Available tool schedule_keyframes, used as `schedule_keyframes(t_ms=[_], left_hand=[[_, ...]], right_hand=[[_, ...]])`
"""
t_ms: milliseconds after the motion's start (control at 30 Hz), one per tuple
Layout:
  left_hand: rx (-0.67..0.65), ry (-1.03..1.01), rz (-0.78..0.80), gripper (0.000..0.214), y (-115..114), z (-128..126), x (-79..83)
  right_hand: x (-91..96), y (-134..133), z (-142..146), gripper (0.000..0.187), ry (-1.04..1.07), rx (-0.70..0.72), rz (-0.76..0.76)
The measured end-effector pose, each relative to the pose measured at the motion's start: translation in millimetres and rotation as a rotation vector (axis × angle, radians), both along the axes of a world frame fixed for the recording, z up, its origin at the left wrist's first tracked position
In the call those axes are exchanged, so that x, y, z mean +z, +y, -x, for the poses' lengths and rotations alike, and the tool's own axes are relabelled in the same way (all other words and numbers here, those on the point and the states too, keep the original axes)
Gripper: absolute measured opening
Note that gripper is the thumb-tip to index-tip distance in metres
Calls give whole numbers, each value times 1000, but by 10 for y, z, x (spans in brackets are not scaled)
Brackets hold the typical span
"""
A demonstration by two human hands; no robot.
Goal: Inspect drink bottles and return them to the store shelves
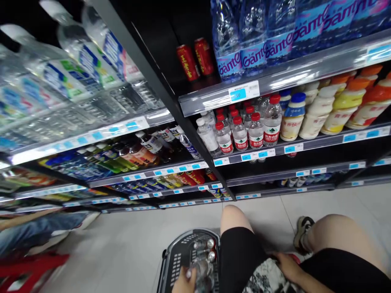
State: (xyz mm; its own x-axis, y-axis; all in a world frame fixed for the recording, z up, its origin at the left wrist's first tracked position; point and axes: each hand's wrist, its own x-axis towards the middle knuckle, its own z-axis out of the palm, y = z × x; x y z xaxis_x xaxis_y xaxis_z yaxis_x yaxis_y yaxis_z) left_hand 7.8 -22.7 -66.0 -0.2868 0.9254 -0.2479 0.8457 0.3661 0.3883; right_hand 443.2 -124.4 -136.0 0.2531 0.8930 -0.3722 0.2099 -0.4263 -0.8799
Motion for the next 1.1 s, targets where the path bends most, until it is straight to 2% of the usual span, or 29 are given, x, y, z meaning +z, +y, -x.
schedule_keyframes(t_ms=[67, 200, 267, 333, 400, 500, 567, 667, 733, 800, 933, 1033, 1100], left_hand=[[-12, 84, -136, 33, -80, -154, 432], [-113, 153, -453, 42, -224, -687, 1268], [-156, 39, -618, 41, -239, -1001, 1540], [-166, -179, -699, 40, -201, -1335, 1664], [-157, -458, -672, 41, -124, -1698, 1639], [-156, -865, -512, 45, -16, -2273, 1377], [-201, -993, -406, 48, 11, -2619, 1116], [-251, -1008, -305, 54, 21, -2974, 744], [-200, -1002, -256, 59, 70, -3082, 583], [-131, -1004, -226, 64, 171, -3111, 506], [-77, -1004, -216, 68, 358, -3064, 492], [-72, -968, -244, 68, 343, -3033, 492], [-117, -979, -281, 64, 288, -3020, 487]], right_hand=[[63, 55, -27, 22, 104, 68, -33], [173, 153, -89, 22, 162, -40, -16], [221, 185, -130, 22, 189, -92, -19], [295, 194, -195, 30, 244, -155, -8], [413, 172, -294, 43, 326, -222, 18], [643, 93, -494, 68, 491, -310, 7], [770, 40, -629, 74, 654, -396, -25], [827, 19, -775, 63, 806, -526, 0], [778, 52, -813, 56, 800, -545, 33], [699, 106, -799, 52, 799, -507, 31], [574, 181, -707, 53, 855, -340, 33], [528, 166, -696, 64, 917, -214, 115], [508, 139, -729, 69, 959, -141, 175]])
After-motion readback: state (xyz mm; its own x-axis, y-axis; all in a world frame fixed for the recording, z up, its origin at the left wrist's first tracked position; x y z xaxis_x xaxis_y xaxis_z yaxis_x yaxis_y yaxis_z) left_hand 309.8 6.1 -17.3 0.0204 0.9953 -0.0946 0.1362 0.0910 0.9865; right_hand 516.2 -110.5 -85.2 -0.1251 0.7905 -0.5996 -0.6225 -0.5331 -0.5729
